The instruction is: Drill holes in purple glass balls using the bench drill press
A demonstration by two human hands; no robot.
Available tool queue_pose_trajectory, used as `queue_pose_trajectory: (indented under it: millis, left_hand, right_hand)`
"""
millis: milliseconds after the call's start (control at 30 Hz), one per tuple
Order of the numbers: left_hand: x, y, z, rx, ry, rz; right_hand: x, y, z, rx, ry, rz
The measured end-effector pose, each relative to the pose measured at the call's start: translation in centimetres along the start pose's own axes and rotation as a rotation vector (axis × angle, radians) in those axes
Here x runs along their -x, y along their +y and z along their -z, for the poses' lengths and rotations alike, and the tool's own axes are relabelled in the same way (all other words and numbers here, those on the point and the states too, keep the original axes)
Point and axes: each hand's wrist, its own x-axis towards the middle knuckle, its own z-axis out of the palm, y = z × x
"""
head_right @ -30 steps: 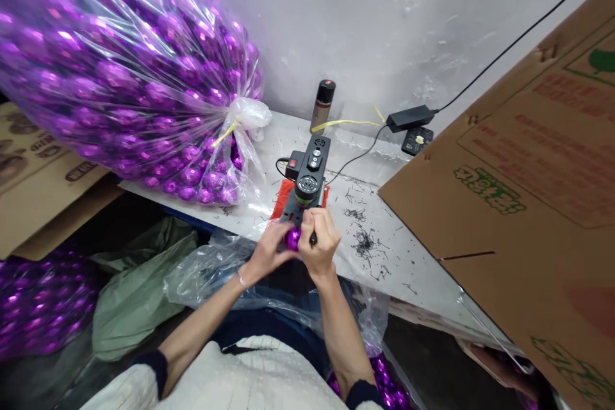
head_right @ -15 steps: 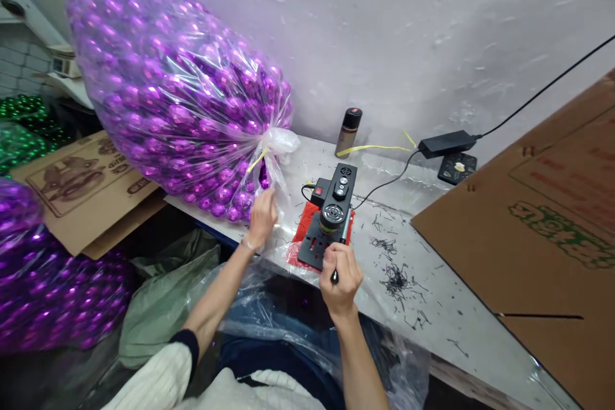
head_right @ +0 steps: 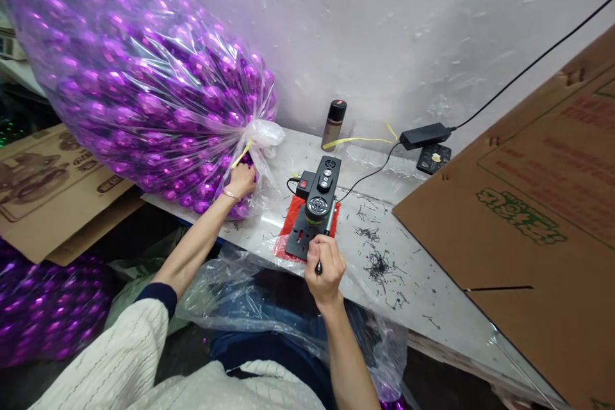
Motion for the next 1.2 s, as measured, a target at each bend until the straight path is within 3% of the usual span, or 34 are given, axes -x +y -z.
queue_pose_trajectory:
  millis: [67,167,233,300,367,433,567,667,933,1200]
  left_hand:
    - [1.9,-0.5,0.6,0.219,0.143,-0.009]
    - [5.5,-0.5,0.9,0.963,0.282,0.059]
    - [8.1,0.4,0.4,1.487,0.168,0.181]
    - [10.5,2.0,-0.6,1.862,-0.046,0.296]
    - [12.4,4.0,-1.9,2.08,-0.22,0.362]
    - [13.7,5.9,-3.3,2.197,-0.28,0.402]
    - [14.9,8.6,-5.8,2.147,-0.257,0.488]
    - [15.3,9.7,-7.2,2.001,-0.168,0.489]
    - [15.3,12.0,-9.8,1.423,0.054,0.108]
    - [15.0,12.1,-10.8,1.0,0.149,-0.234]
  right_hand:
    - [0.0,0.0,0.0,0.003,-0.002,0.007]
    - [-0.4,-0.1,0.2,0.009,0.006,-0.002]
    - [-0.9,-0.3,0.3,0.012,0.013,-0.016]
    - [-1.6,-0.4,0.5,0.011,0.019,-0.022]
    - [-2.3,-0.4,0.7,0.01,0.028,-0.019]
    - [-2.9,-0.4,0.8,0.016,0.036,-0.018]
    - [-3.3,-0.3,0.9,0.038,0.025,-0.024]
    - [-3.2,-0.3,1.0,0.049,0.009,-0.021]
    - [-2.7,-0.3,1.3,0.092,-0.038,-0.029]
    - [-2.6,-0.4,1.3,0.067,-0.048,0.006]
